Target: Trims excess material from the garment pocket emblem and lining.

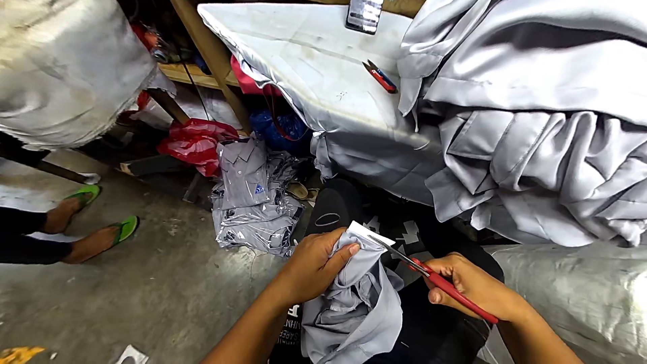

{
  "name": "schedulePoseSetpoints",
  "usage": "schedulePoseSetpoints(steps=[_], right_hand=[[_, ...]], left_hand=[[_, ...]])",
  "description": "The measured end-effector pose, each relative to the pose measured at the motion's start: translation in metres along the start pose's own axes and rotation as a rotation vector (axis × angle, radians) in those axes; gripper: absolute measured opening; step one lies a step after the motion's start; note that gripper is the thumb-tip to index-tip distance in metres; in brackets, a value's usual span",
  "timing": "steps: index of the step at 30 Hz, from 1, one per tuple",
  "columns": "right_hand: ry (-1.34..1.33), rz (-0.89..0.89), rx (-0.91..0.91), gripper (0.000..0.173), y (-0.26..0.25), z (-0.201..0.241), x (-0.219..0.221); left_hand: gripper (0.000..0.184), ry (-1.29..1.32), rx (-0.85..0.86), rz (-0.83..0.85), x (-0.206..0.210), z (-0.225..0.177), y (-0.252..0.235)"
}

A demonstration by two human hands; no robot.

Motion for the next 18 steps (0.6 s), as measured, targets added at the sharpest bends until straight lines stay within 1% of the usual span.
schedulePoseSetpoints(steps=[4,10,15,18], right_hand=[[0.033,0.073,0.002,0.066,-0.002,0.002,0.004],[0.019,0.036,-0.015,0.062,-0.004,0.000,0.005],[-0.005,0.067,-0.011,0.065,-0.004,0.001,0.009],[-0.011,0.050,-0.010,0.061,-0.006,0.001,0.012]], left_hand=[[0.034,-0.054,0.045,0.061,0.006,-0.004,-0.001],[0.035,-0.104,0.064,0.086,0.004,-0.006,-0.002],[0.036,-0.097,0.075,0.138,0.009,-0.005,-0.002],[0.036,-0.110,0.083,0.159,0.010,-0.007,-0.004]])
Point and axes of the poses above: each hand's wrist, its own y-axis away from the middle knuckle, its own x-axis out of the palm, z = x × y, the point moved 8 cm from there along -y, towards the middle knuckle, and after that the axes turned 6 degrees about y, right-handed, at the moved point
